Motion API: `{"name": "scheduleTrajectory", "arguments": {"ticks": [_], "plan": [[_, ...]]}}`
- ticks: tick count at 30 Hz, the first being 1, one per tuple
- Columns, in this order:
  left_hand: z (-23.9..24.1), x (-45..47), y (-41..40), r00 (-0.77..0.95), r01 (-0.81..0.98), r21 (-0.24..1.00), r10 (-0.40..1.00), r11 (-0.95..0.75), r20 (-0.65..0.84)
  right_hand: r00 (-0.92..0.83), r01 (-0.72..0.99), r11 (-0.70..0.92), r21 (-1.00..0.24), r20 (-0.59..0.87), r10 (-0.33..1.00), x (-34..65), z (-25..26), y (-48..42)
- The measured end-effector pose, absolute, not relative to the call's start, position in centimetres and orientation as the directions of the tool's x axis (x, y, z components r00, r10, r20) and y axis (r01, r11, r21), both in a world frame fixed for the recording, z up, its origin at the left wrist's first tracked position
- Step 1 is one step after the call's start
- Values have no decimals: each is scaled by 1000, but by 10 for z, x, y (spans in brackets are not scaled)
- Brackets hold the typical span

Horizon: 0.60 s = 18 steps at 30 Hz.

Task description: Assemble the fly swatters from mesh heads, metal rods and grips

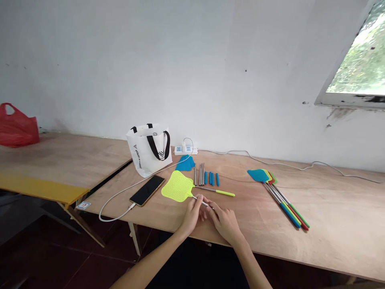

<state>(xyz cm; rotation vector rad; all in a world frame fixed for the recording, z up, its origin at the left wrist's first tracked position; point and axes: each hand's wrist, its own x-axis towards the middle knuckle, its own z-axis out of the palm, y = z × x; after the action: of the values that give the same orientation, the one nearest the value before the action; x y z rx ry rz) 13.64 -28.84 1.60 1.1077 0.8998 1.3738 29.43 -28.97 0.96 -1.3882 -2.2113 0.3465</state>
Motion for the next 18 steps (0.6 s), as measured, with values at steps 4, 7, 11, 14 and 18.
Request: {"name": "scheduleTrajectory", "arguments": {"ticks": [4, 7, 11, 14, 18], "plan": [[15, 135, -286, 84, -272, 957, 988, -103, 131, -328, 800, 438, -410, 313, 891, 292, 11, -290], [13, 134, -282, 76, -283, 955, 990, -89, 115, -290, 822, 420, -385, 351, 890, 294, 11, -289], [11, 133, -280, 87, -286, 956, 991, -70, 99, -260, 828, 389, -404, 339, 904, 306, 11, -284], [13, 134, -281, 64, -305, 949, 992, -80, 104, -299, 809, 415, -417, 317, 900, 316, 11, -281], [13, 133, -281, 82, -314, 948, 993, -50, 80, -252, 806, 382, -451, 323, 912, 322, 6, -276]]}}
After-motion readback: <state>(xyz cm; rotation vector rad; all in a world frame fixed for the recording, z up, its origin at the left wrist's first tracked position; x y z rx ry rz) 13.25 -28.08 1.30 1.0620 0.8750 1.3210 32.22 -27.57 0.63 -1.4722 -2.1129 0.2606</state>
